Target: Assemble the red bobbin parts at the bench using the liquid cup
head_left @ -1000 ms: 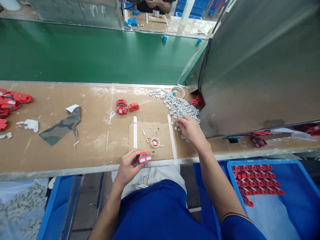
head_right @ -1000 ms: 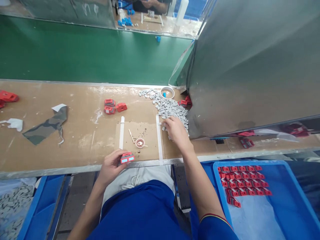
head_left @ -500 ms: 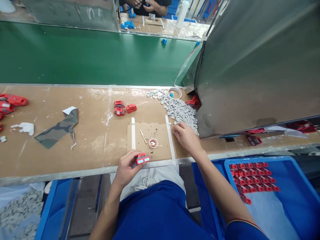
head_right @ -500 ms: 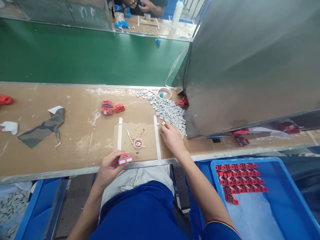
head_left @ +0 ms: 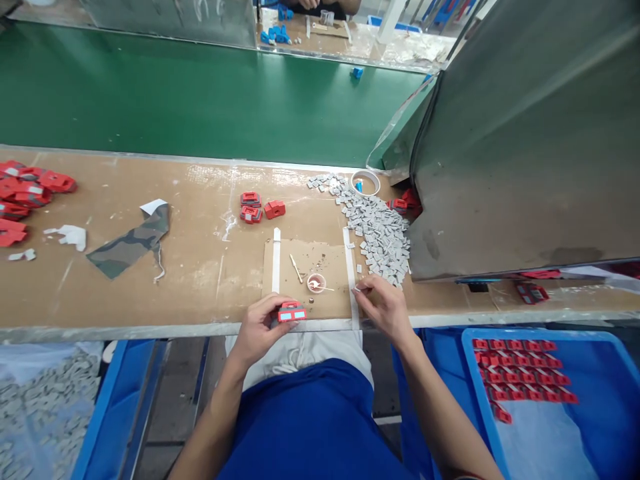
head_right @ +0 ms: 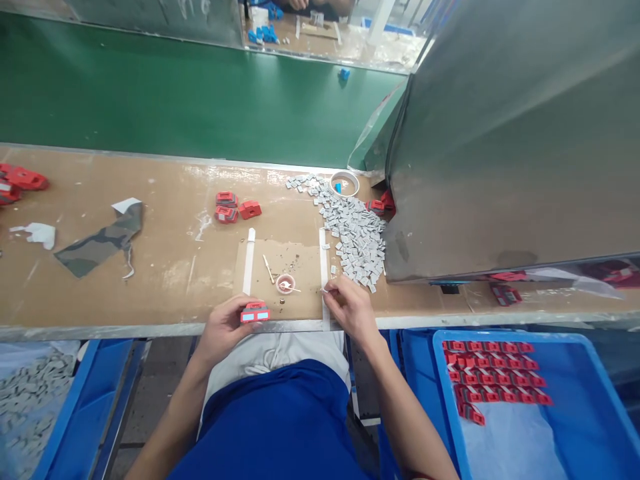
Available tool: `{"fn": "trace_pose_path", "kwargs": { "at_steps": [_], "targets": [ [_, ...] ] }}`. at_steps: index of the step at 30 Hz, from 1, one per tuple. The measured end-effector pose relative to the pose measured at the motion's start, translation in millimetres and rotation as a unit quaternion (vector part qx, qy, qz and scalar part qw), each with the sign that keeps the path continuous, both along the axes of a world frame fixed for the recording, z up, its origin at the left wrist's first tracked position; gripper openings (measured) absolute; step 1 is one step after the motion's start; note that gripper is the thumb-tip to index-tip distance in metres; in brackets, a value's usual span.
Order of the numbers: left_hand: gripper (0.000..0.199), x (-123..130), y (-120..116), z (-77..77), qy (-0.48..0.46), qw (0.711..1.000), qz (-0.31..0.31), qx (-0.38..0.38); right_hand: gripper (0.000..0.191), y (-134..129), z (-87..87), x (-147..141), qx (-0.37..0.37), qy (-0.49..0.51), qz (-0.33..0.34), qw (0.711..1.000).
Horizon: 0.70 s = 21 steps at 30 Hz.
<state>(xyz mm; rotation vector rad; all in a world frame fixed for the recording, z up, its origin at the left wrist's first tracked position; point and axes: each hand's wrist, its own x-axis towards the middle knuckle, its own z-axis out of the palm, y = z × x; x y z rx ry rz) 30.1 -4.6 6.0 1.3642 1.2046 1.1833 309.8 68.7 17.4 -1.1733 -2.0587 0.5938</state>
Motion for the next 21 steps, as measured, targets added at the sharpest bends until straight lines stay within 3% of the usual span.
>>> {"fn": "trace_pose_path", "kwargs": {
  "at_steps": [7,14,18,21],
  "targets": [
    [0.026,-1,-1,-0.5,-0.036,0.999,-0.013,-0.031,0.013,-18,-6.6,-7,-0.086,0.040,-0.043,0.995],
    [0.050,-8,0,-0.2,-0.013,0.996,-0.087,-0.034,0.014,-44,11.1,-26,-0.132,0.128,-0.056,0.981],
    [0.056,-7,-2,-3.0,-0.078,0.986,-0.113,-0.090,0.011,-56,23.9,-49,-0.210,0.179,-0.003,0.961],
    [0.047,-6,-3,-4.6,-0.101,0.982,-0.110,-0.119,0.010,-55,33.1,-63,-0.249,0.181,0.033,0.951]
  ]
}}
